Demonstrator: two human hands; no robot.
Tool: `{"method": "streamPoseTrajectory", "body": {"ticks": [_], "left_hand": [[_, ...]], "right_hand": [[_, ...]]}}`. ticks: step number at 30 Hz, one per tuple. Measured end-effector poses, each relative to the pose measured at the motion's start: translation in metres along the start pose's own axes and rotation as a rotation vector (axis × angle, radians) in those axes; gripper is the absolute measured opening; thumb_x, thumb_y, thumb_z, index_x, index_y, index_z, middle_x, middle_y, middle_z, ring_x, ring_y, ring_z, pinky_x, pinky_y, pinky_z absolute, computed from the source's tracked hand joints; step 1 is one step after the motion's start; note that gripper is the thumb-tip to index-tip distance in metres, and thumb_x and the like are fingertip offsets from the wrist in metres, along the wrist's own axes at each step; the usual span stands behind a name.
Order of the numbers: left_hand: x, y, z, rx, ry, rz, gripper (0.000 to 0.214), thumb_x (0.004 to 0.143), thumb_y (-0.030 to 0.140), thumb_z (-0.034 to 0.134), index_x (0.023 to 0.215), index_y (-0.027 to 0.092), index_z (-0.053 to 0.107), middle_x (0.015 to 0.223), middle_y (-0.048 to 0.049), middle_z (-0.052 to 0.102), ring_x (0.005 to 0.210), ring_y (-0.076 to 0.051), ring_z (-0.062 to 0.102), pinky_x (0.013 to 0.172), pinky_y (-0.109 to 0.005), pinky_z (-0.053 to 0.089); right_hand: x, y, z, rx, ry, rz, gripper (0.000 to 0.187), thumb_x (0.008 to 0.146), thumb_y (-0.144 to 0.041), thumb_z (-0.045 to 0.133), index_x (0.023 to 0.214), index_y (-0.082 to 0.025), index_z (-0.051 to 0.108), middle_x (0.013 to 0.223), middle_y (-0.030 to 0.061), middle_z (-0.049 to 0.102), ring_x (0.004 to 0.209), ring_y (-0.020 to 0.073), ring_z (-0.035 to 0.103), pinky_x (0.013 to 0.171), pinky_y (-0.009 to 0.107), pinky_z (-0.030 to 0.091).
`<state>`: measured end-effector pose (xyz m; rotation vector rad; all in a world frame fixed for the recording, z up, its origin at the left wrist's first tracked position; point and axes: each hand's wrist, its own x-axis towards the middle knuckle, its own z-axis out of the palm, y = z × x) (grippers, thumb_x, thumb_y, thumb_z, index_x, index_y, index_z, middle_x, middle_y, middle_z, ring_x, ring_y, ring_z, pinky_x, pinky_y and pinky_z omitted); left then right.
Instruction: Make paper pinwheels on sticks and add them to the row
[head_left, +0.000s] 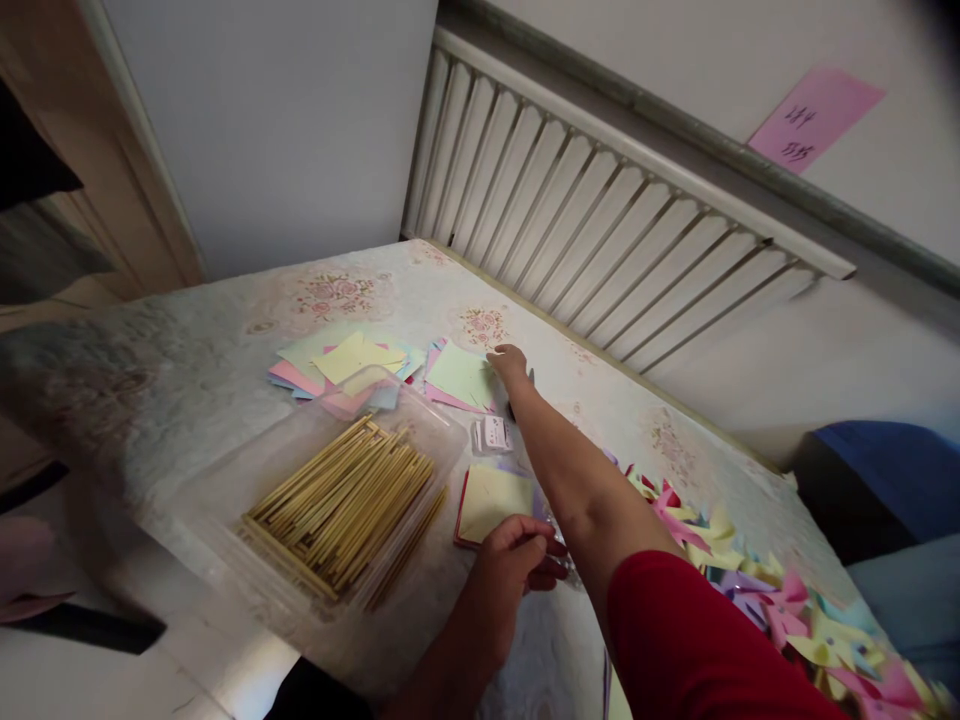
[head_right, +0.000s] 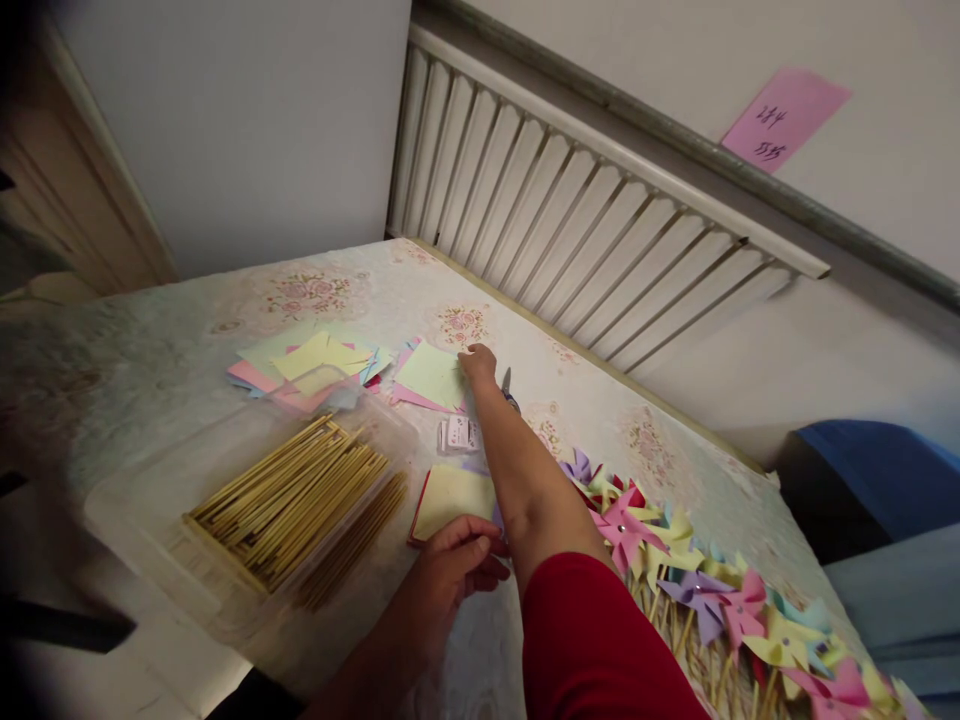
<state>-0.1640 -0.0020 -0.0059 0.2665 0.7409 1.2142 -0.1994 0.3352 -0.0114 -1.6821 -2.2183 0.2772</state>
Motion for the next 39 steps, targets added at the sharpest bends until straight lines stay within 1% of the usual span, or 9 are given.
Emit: {"method": "streamPoseTrajectory", "body": {"ticks": [3, 6, 10, 15, 18, 22, 27, 31, 39], "left_hand": [[-0.001, 0.002, 0.001, 0.010, 0.010, -0.010, 0.032, 0.066, 0.034, 0.071, 0.089, 0.014, 0.063, 0.086, -0.0070, 0.071, 0.069, -0.015, 0.064, 0.069, -0.029, 0.043], [-0.002, 0.003, 0.003, 0.012, 0.021, -0.011, 0.031, 0.066, 0.034, 0.071, 0.088, 0.015, 0.063, 0.085, -0.0059, 0.071, 0.069, -0.014, 0.064, 0.070, -0.029, 0.043], [-0.001, 0.002, 0.003, 0.005, 0.013, -0.015, 0.030, 0.066, 0.034, 0.071, 0.088, 0.015, 0.063, 0.084, -0.0046, 0.071, 0.069, -0.014, 0.063, 0.069, -0.029, 0.043], [0.001, 0.001, 0.002, 0.008, 0.014, -0.010, 0.033, 0.065, 0.036, 0.073, 0.088, 0.015, 0.063, 0.084, -0.0048, 0.071, 0.068, -0.014, 0.063, 0.068, -0.028, 0.043], [0.002, 0.001, 0.001, 0.021, 0.026, -0.010, 0.031, 0.066, 0.035, 0.073, 0.088, 0.015, 0.063, 0.084, -0.0048, 0.071, 0.067, -0.013, 0.063, 0.067, -0.028, 0.044], [0.001, 0.003, 0.001, 0.030, 0.024, 0.005, 0.029, 0.068, 0.035, 0.072, 0.088, 0.015, 0.063, 0.084, -0.0047, 0.072, 0.067, -0.013, 0.063, 0.069, -0.028, 0.044], [0.000, 0.004, 0.003, 0.011, 0.019, 0.014, 0.032, 0.066, 0.035, 0.074, 0.088, 0.015, 0.062, 0.083, -0.0044, 0.071, 0.067, -0.013, 0.063, 0.069, -0.028, 0.045], [-0.001, 0.003, 0.006, 0.013, 0.020, 0.019, 0.030, 0.067, 0.034, 0.072, 0.088, 0.015, 0.061, 0.084, -0.0048, 0.071, 0.067, -0.012, 0.063, 0.069, -0.028, 0.045], [0.001, 0.003, 0.005, 0.007, 0.036, 0.018, 0.029, 0.066, 0.031, 0.069, 0.088, 0.014, 0.061, 0.084, -0.0063, 0.070, 0.067, -0.013, 0.062, 0.069, -0.028, 0.044]], "right_hand": [[-0.007, 0.001, -0.009, -0.047, 0.038, -0.037, 0.042, 0.088, -0.021, 0.050, 0.128, -0.014, 0.063, 0.116, 0.0127, 0.071, 0.108, 0.0241, 0.066, 0.095, 0.033, 0.049], [-0.018, -0.004, -0.012, -0.072, -0.006, -0.167, 0.038, 0.087, -0.017, 0.051, 0.123, -0.018, 0.067, 0.116, 0.0098, 0.071, 0.110, 0.0214, 0.063, 0.099, 0.031, 0.045], [-0.029, -0.013, -0.004, -0.103, -0.141, -0.318, 0.032, 0.082, -0.018, 0.063, 0.112, -0.023, 0.073, 0.108, 0.0062, 0.073, 0.100, 0.0191, 0.064, 0.092, 0.027, 0.046], [-0.036, -0.018, 0.000, -0.138, -0.231, -0.360, 0.030, 0.080, -0.021, 0.068, 0.109, -0.025, 0.074, 0.109, 0.0041, 0.074, 0.096, 0.0166, 0.065, 0.085, 0.022, 0.047], [-0.032, -0.010, -0.013, -0.169, -0.205, -0.288, 0.028, 0.084, -0.024, 0.065, 0.111, -0.025, 0.073, 0.109, 0.0030, 0.074, 0.099, 0.0155, 0.065, 0.086, 0.021, 0.046], [-0.028, 0.023, -0.044, -0.257, -0.121, -0.078, 0.029, 0.088, -0.023, 0.058, 0.114, -0.020, 0.071, 0.117, 0.0086, 0.072, 0.107, 0.0188, 0.064, 0.084, 0.024, 0.046], [-0.037, 0.071, -0.071, -0.354, -0.220, 0.144, 0.015, 0.078, -0.022, 0.069, 0.088, -0.015, 0.077, 0.090, 0.0116, 0.077, 0.090, 0.0198, 0.071, 0.069, 0.021, 0.046], [-0.048, 0.085, -0.067, -0.348, -0.323, 0.198, 0.017, 0.077, -0.029, 0.073, 0.075, -0.013, 0.076, 0.067, 0.0105, 0.073, 0.076, 0.0197, 0.072, 0.062, 0.020, 0.045], [-0.053, 0.079, -0.037, -0.221, -0.323, 0.284, 0.022, 0.076, -0.030, 0.073, 0.086, -0.011, 0.074, 0.068, 0.0114, 0.072, 0.065, 0.0208, 0.071, 0.055, 0.024, 0.047]]}}
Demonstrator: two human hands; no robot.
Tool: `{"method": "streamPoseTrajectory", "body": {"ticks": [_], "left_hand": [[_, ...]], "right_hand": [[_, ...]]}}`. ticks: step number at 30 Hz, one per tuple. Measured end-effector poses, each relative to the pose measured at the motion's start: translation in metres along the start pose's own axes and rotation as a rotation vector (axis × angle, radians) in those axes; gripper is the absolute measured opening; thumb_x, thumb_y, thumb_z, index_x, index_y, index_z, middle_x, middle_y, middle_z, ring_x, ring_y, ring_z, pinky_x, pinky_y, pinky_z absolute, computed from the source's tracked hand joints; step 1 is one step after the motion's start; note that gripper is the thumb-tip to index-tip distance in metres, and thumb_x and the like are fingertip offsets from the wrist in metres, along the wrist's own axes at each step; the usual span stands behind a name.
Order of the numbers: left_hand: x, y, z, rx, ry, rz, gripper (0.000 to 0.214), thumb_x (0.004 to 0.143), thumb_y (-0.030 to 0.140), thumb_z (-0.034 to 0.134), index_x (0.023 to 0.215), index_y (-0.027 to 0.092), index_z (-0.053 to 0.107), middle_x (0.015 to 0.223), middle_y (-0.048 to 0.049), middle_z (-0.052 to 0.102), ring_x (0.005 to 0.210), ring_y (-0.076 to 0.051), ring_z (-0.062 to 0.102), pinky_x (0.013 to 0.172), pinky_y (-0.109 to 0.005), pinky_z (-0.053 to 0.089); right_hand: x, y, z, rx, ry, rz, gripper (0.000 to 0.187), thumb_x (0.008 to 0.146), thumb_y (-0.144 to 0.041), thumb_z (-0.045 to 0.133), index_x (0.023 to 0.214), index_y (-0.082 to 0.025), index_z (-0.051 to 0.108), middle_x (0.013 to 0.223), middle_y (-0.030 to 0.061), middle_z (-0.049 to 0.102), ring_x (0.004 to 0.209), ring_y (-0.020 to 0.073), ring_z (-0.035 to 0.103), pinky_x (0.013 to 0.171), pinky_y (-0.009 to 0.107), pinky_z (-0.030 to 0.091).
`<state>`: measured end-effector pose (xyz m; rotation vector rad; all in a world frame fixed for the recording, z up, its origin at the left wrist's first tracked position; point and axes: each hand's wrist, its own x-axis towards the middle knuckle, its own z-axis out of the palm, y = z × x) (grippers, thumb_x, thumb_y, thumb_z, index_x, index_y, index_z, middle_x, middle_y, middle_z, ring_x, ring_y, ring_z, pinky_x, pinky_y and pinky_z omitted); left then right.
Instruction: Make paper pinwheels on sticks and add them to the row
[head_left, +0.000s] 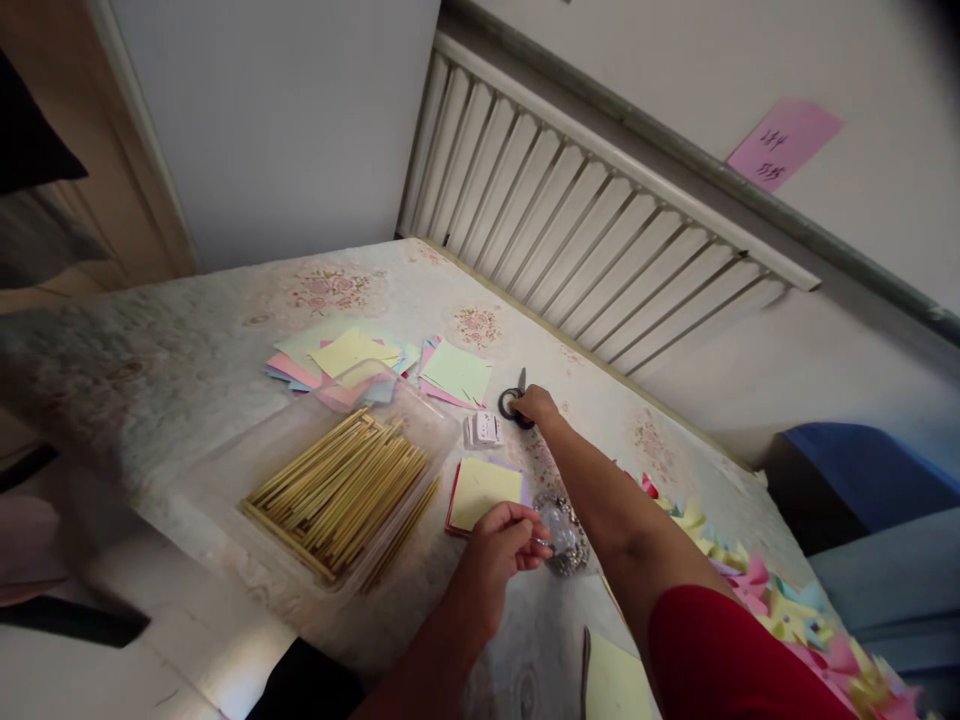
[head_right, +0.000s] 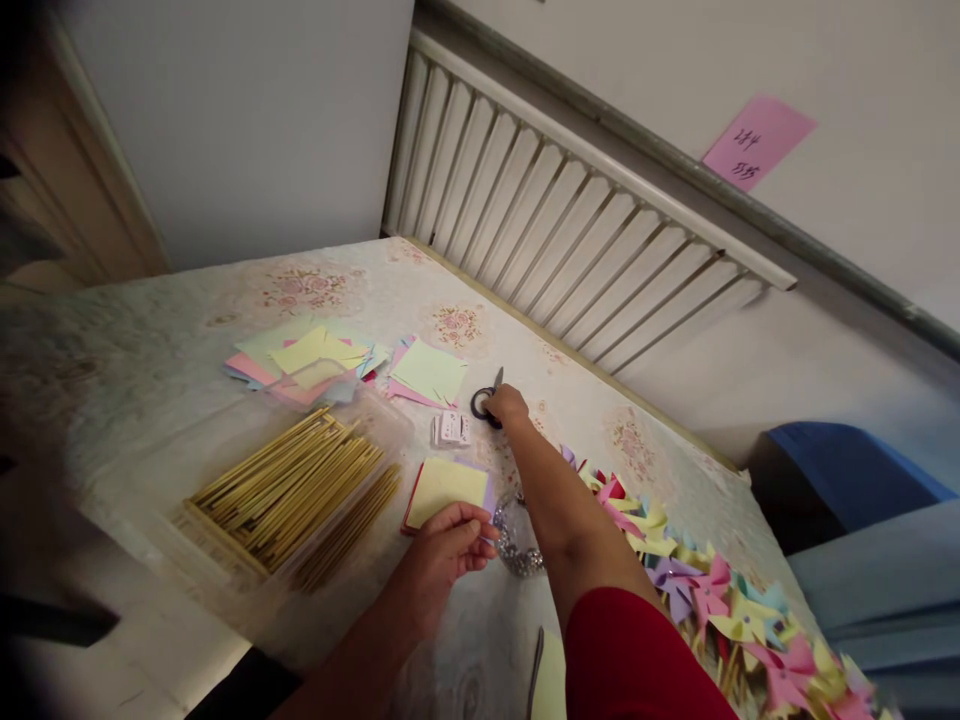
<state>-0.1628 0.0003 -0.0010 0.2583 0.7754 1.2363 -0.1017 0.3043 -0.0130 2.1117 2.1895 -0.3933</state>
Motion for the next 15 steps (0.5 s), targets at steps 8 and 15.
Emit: {"method": "streamPoseTrajectory", "body": {"ticks": [8, 15], "left_hand": [[0.001, -0.002, 0.001, -0.017, 0.012, -0.009, 0.029, 0.066, 0.033, 0.071, 0.087, 0.015, 0.061, 0.082, -0.0054, 0.070, 0.067, -0.013, 0.062, 0.070, -0.029, 0.044], [0.005, -0.004, 0.001, -0.025, 0.008, -0.021, 0.031, 0.062, 0.034, 0.072, 0.084, 0.015, 0.060, 0.078, -0.0045, 0.069, 0.063, -0.013, 0.061, 0.066, -0.028, 0.042]], "right_hand": [[-0.001, -0.003, 0.001, 0.149, 0.036, 0.120, 0.021, 0.076, -0.027, 0.067, 0.083, -0.009, 0.074, 0.056, 0.0100, 0.067, 0.054, 0.0217, 0.067, 0.048, 0.025, 0.047], [-0.005, -0.047, -0.019, 0.249, 0.167, 0.012, 0.035, 0.078, -0.032, 0.063, 0.108, -0.014, 0.072, 0.076, 0.0083, 0.075, 0.067, 0.0208, 0.072, 0.056, 0.023, 0.048]]}}
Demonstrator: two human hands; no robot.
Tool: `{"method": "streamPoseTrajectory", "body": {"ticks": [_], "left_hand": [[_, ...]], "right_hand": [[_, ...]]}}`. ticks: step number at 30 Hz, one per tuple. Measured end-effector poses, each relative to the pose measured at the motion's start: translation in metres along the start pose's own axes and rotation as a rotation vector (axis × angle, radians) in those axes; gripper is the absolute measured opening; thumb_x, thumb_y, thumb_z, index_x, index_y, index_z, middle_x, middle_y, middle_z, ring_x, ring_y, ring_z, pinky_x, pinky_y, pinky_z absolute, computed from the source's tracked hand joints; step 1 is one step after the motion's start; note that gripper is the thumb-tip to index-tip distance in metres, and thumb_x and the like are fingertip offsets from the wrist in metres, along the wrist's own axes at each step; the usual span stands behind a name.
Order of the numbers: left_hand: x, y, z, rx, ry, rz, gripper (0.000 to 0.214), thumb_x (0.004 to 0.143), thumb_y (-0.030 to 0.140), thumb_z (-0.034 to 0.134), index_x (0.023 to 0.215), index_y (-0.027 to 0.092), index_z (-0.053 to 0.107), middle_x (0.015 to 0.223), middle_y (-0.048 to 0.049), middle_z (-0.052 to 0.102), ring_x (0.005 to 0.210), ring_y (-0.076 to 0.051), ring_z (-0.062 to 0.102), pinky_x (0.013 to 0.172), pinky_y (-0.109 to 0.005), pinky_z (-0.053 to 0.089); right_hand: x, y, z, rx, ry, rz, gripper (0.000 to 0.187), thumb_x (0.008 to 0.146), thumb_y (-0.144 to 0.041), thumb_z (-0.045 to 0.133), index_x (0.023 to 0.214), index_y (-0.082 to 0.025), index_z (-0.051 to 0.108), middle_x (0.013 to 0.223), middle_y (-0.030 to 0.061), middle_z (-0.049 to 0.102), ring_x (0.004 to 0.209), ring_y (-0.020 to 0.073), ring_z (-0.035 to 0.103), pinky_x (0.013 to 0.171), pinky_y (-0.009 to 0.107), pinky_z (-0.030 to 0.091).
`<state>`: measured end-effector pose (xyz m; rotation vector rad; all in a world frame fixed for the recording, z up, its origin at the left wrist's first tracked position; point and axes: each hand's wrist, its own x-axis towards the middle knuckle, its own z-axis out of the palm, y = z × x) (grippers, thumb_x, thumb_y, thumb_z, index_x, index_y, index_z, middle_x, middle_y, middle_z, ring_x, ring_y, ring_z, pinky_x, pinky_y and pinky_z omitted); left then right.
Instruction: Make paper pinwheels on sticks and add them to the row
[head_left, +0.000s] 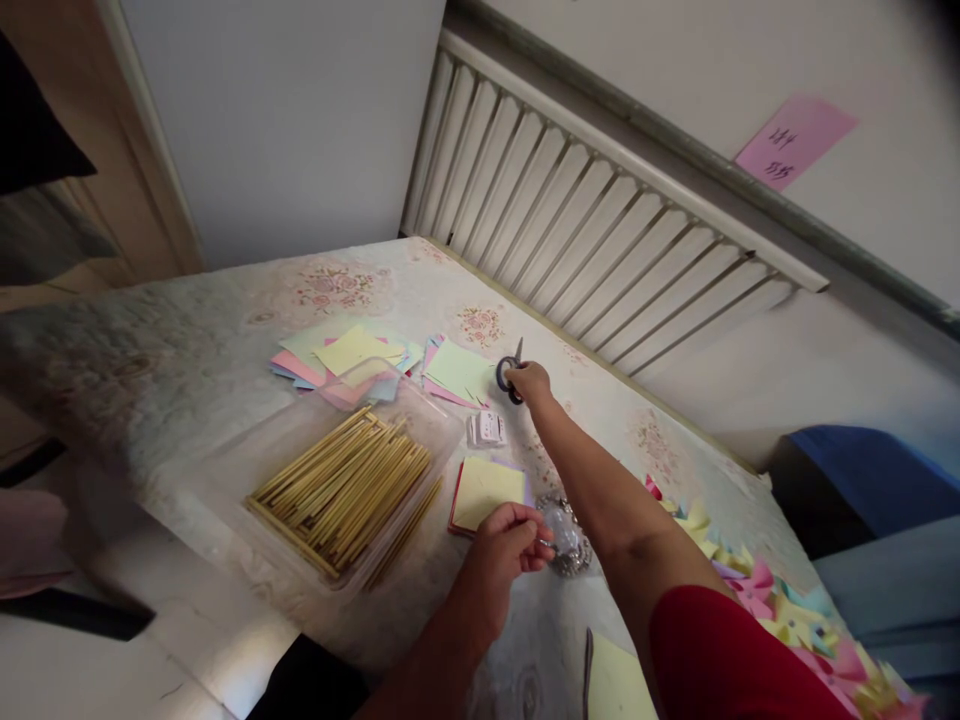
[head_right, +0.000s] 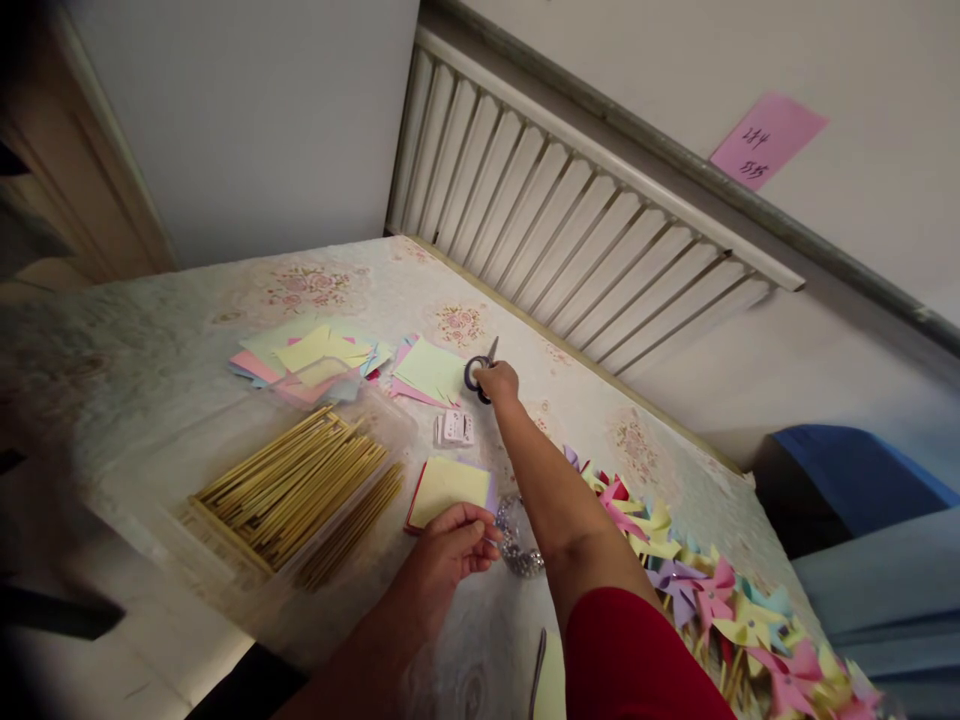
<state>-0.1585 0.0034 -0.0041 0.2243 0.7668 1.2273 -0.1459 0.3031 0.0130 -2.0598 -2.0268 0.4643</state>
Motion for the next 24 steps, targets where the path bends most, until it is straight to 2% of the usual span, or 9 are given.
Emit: {"method": "streamPoseTrajectory", "body": {"ticks": [3, 7, 12, 15, 19, 24], "left_hand": [[-0.002, 0.001, 0.001, -0.003, 0.011, 0.007, 0.028, 0.064, 0.031, 0.069, 0.085, 0.014, 0.061, 0.080, -0.0052, 0.070, 0.064, -0.013, 0.061, 0.067, -0.028, 0.043], [-0.005, 0.004, 0.001, 0.000, 0.018, 0.007, 0.026, 0.066, 0.029, 0.067, 0.086, 0.014, 0.061, 0.080, -0.0060, 0.069, 0.065, -0.013, 0.061, 0.067, -0.028, 0.043], [-0.007, 0.006, 0.001, -0.007, -0.011, 0.011, 0.023, 0.067, 0.029, 0.068, 0.083, 0.014, 0.061, 0.081, -0.0060, 0.069, 0.068, -0.014, 0.061, 0.069, -0.029, 0.042], [-0.008, 0.007, 0.001, -0.015, -0.044, 0.033, 0.022, 0.068, 0.031, 0.068, 0.081, 0.014, 0.060, 0.081, -0.0057, 0.068, 0.069, -0.014, 0.061, 0.070, -0.029, 0.042], [-0.009, 0.009, -0.001, -0.009, -0.033, 0.039, 0.022, 0.068, 0.030, 0.067, 0.082, 0.014, 0.061, 0.080, -0.0055, 0.068, 0.068, -0.014, 0.061, 0.070, -0.029, 0.043], [-0.009, 0.011, -0.002, 0.040, -0.013, 0.061, 0.021, 0.068, 0.027, 0.067, 0.084, 0.015, 0.061, 0.080, -0.0051, 0.069, 0.065, -0.012, 0.061, 0.069, -0.028, 0.043]], "right_hand": [[-0.003, -0.031, 0.007, 0.019, 0.009, -0.098, 0.046, 0.075, -0.031, 0.067, 0.119, -0.019, 0.067, 0.085, 0.0067, 0.076, 0.076, 0.0211, 0.073, 0.061, 0.023, 0.049], [-0.011, -0.062, 0.024, -0.005, -0.031, -0.192, 0.043, 0.072, -0.030, 0.070, 0.112, -0.017, 0.068, 0.090, 0.0097, 0.075, 0.082, 0.0236, 0.072, 0.063, 0.025, 0.049], [-0.022, -0.077, 0.044, -0.026, -0.073, -0.212, 0.030, 0.071, -0.028, 0.072, 0.099, -0.016, 0.070, 0.087, 0.0111, 0.074, 0.084, 0.0254, 0.071, 0.062, 0.026, 0.048], [-0.027, -0.080, 0.050, -0.020, -0.094, -0.215, 0.020, 0.074, -0.026, 0.071, 0.092, -0.015, 0.071, 0.081, 0.0113, 0.073, 0.083, 0.0250, 0.071, 0.063, 0.026, 0.048], [-0.031, -0.082, 0.038, 0.016, -0.095, -0.223, 0.019, 0.080, -0.028, 0.070, 0.090, -0.012, 0.072, 0.074, 0.0112, 0.071, 0.081, 0.0247, 0.071, 0.065, 0.026, 0.049], [-0.048, -0.070, -0.008, 0.120, -0.130, -0.193, 0.033, 0.080, -0.025, 0.071, 0.110, -0.011, 0.069, 0.059, 0.0027, 0.066, 0.057, 0.0184, 0.067, 0.056, 0.025, 0.049]]}}
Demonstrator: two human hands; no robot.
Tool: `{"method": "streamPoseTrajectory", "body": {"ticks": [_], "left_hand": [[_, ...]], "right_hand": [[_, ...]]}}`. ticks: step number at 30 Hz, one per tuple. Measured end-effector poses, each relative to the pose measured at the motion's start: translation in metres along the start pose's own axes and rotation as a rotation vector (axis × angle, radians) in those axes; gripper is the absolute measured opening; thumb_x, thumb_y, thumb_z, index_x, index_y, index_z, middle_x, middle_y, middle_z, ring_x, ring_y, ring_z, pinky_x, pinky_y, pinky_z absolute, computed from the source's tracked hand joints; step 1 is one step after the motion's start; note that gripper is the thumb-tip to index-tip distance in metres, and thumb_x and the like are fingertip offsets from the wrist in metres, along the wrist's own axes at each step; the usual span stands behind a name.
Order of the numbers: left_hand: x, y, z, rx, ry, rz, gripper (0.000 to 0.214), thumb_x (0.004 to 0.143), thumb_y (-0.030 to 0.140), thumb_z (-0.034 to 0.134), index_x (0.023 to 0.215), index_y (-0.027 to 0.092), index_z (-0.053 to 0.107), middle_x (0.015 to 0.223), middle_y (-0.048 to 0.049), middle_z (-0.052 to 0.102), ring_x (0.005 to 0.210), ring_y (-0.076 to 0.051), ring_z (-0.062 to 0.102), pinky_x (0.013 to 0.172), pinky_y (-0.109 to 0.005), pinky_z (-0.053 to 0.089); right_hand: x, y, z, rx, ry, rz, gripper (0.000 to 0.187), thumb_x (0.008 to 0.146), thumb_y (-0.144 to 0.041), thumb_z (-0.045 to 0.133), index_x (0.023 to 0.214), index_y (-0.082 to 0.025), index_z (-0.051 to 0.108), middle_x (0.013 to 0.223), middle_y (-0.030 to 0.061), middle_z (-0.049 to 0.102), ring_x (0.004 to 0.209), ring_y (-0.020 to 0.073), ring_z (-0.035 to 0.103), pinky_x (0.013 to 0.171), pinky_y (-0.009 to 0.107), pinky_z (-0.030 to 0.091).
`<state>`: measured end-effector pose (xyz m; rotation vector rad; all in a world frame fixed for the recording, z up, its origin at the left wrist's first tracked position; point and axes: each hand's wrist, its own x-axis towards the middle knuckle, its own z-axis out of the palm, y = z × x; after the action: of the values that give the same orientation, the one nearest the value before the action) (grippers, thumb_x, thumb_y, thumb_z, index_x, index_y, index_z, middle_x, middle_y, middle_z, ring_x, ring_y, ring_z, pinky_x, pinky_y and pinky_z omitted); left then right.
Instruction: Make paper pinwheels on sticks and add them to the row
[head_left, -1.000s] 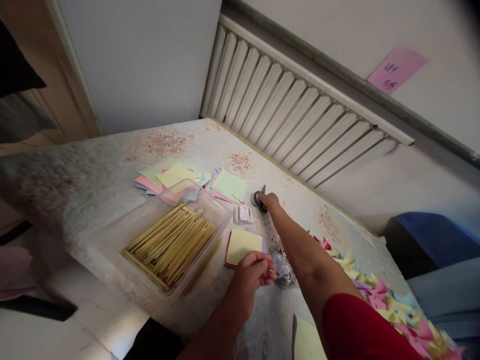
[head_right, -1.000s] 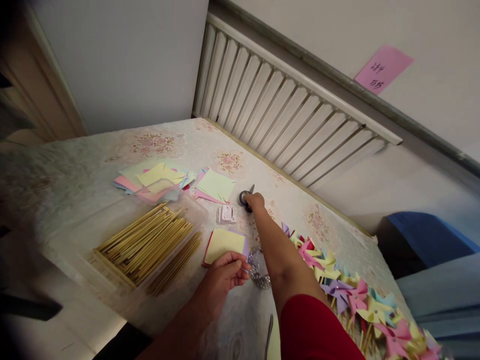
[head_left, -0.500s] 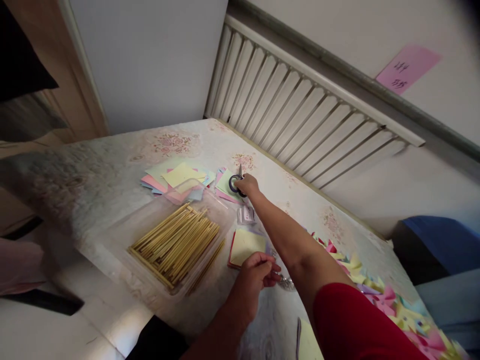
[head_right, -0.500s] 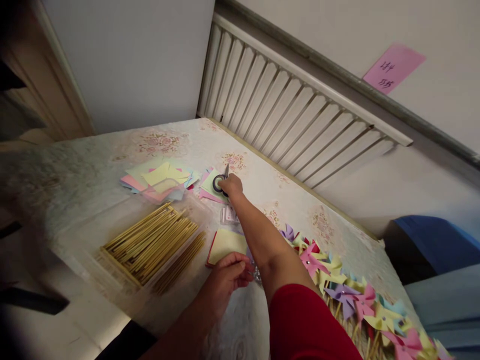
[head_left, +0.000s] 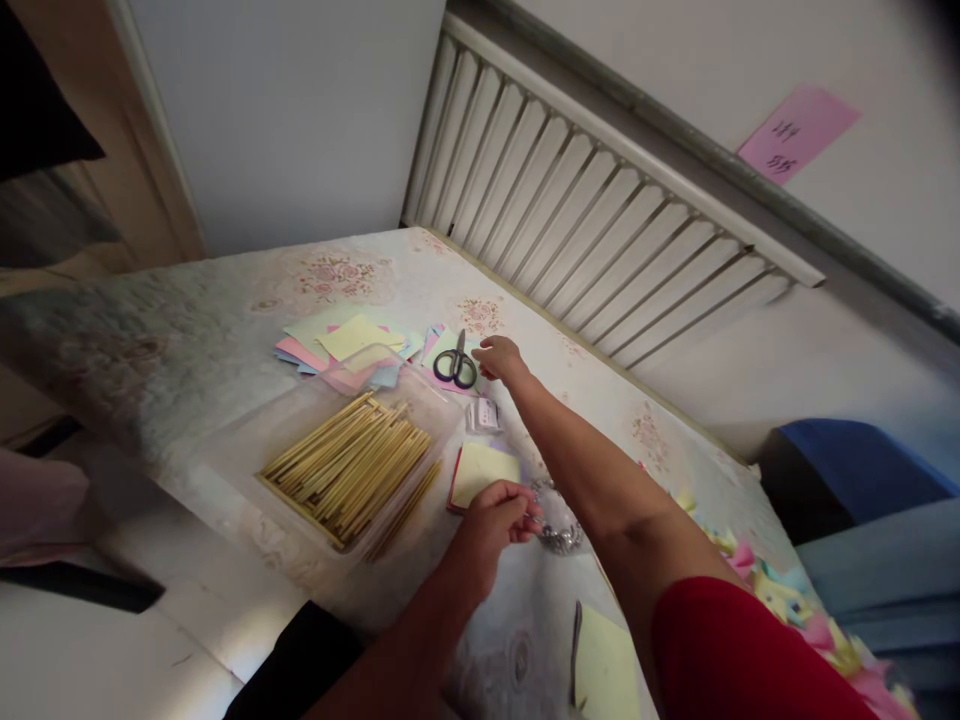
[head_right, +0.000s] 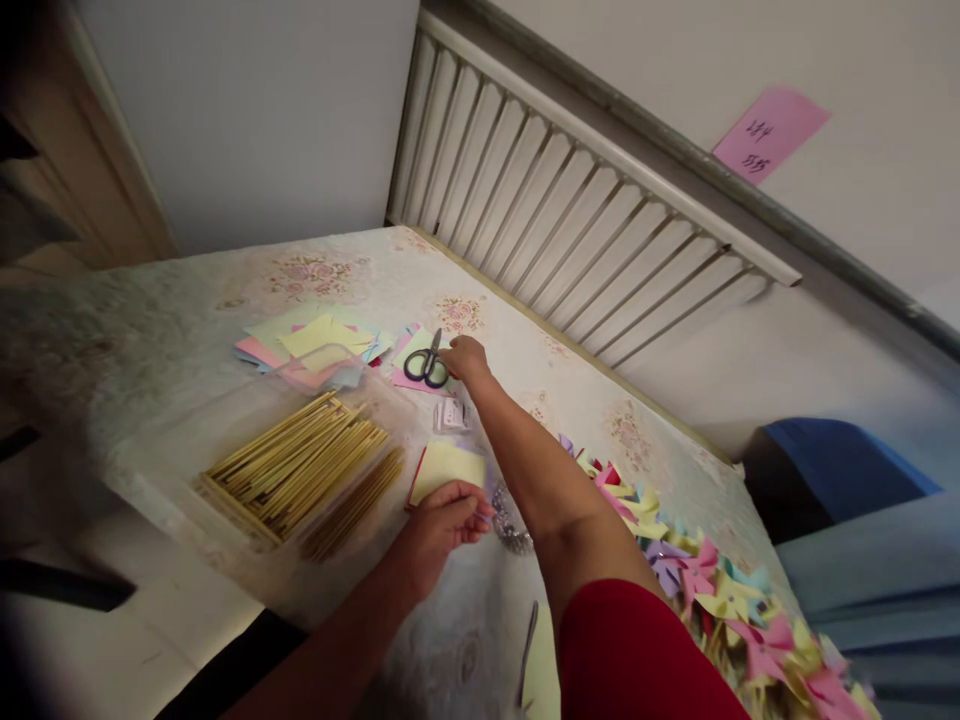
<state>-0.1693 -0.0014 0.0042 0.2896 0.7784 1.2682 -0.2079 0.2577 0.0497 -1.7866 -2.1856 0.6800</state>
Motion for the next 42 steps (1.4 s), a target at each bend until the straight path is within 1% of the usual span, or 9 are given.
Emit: {"method": "streamPoseTrajectory", "body": {"ticks": [5, 12, 15, 20, 25, 29, 33, 37, 42], "left_hand": [[0.002, -0.001, 0.004, 0.084, -0.036, 0.022, 0.017, 0.071, 0.026, 0.066, 0.083, 0.014, 0.062, 0.078, -0.0038, 0.068, 0.061, -0.010, 0.058, 0.065, -0.025, 0.041], [0.000, -0.010, 0.007, 0.263, -0.153, 0.094, 0.022, 0.072, 0.035, 0.068, 0.078, 0.015, 0.060, 0.081, -0.0046, 0.068, 0.061, -0.009, 0.056, 0.063, -0.025, 0.040], [0.000, -0.015, 0.010, 0.356, -0.213, 0.106, 0.024, 0.071, 0.037, 0.068, 0.074, 0.015, 0.059, 0.076, -0.0028, 0.066, 0.060, -0.010, 0.055, 0.062, -0.025, 0.040], [0.000, -0.030, 0.016, 0.478, -0.243, 0.193, 0.023, 0.074, 0.038, 0.064, 0.074, 0.016, 0.059, 0.068, -0.0007, 0.062, 0.058, -0.010, 0.053, 0.059, -0.024, 0.040], [-0.009, -0.063, 0.022, 0.640, -0.128, 0.349, 0.019, 0.077, 0.036, 0.058, 0.072, 0.019, 0.055, 0.062, 0.0019, 0.059, 0.053, -0.010, 0.049, 0.054, -0.024, 0.038], [-0.019, -0.094, 0.013, 0.854, 0.000, 0.489, 0.016, 0.080, 0.035, 0.053, 0.073, 0.020, 0.055, 0.070, 0.0008, 0.063, 0.058, -0.012, 0.054, 0.059, -0.026, 0.042], [-0.025, -0.118, -0.005, 1.104, 0.077, 0.597, 0.015, 0.084, 0.030, 0.048, 0.074, 0.021, 0.054, 0.069, 0.0002, 0.062, 0.066, -0.015, 0.057, 0.066, -0.028, 0.043], [-0.028, -0.128, -0.011, 1.432, 0.043, 0.733, 0.017, 0.090, 0.025, 0.042, 0.080, 0.021, 0.055, 0.079, -0.0034, 0.064, 0.078, -0.018, 0.059, 0.076, -0.031, 0.045], [-0.035, -0.132, 0.003, 1.840, 0.091, 0.698, 0.024, 0.097, 0.024, 0.036, 0.094, 0.020, 0.059, 0.099, -0.0099, 0.066, 0.092, -0.022, 0.062, 0.082, -0.033, 0.046]], "right_hand": [[-0.070, 0.017, -0.053, 0.213, 0.048, -0.052, 0.020, 0.084, -0.019, 0.061, 0.103, -0.014, 0.067, 0.061, -0.0003, 0.064, 0.045, 0.0100, 0.056, 0.048, 0.021, 0.046], [-0.228, 0.078, -0.097, 0.433, 0.230, -0.030, 0.019, 0.081, -0.030, 0.061, 0.092, -0.017, 0.069, 0.057, -0.0024, 0.060, 0.042, 0.0088, 0.051, 0.043, 0.019, 0.041], [-0.304, 0.122, -0.100, 0.485, 0.350, 0.007, 0.026, 0.077, -0.038, 0.064, 0.091, -0.017, 0.070, 0.057, -0.0029, 0.060, 0.044, 0.0098, 0.052, 0.044, 0.021, 0.043], [-0.418, 0.206, -0.090, 0.531, 0.498, 0.235, 0.035, 0.073, -0.046, 0.068, 0.092, -0.017, 0.070, 0.060, -0.0016, 0.062, 0.045, 0.0113, 0.053, 0.045, 0.023, 0.044], [-0.502, 0.282, -0.065, 0.641, 0.555, 0.467, 0.041, 0.066, -0.052, 0.070, 0.086, -0.016, 0.069, 0.054, -0.0031, 0.058, 0.040, 0.0109, 0.047, 0.039, 0.023, 0.036], [-0.538, 0.328, -0.043, 0.670, 0.530, 0.558, 0.042, 0.064, -0.052, 0.070, 0.085, -0.016, 0.069, 0.052, -0.0027, 0.060, 0.040, 0.0120, 0.047, 0.041, 0.024, 0.036], [-0.546, 0.357, -0.027, 0.627, 0.561, 0.541, 0.040, 0.066, -0.052, 0.066, 0.084, -0.016, 0.070, 0.055, -0.0017, 0.062, 0.041, 0.0134, 0.050, 0.042, 0.026, 0.040], [-0.540, 0.367, -0.017, 0.502, 0.564, 0.429, 0.038, 0.073, -0.048, 0.059, 0.089, -0.017, 0.071, 0.059, -0.0011, 0.063, 0.047, 0.0147, 0.053, 0.051, 0.028, 0.045], [-0.534, 0.367, -0.010, 0.367, 0.547, 0.277, 0.035, 0.082, -0.043, 0.052, 0.094, -0.017, 0.073, 0.061, -0.0001, 0.063, 0.054, 0.0169, 0.056, 0.058, 0.029, 0.046]]}}
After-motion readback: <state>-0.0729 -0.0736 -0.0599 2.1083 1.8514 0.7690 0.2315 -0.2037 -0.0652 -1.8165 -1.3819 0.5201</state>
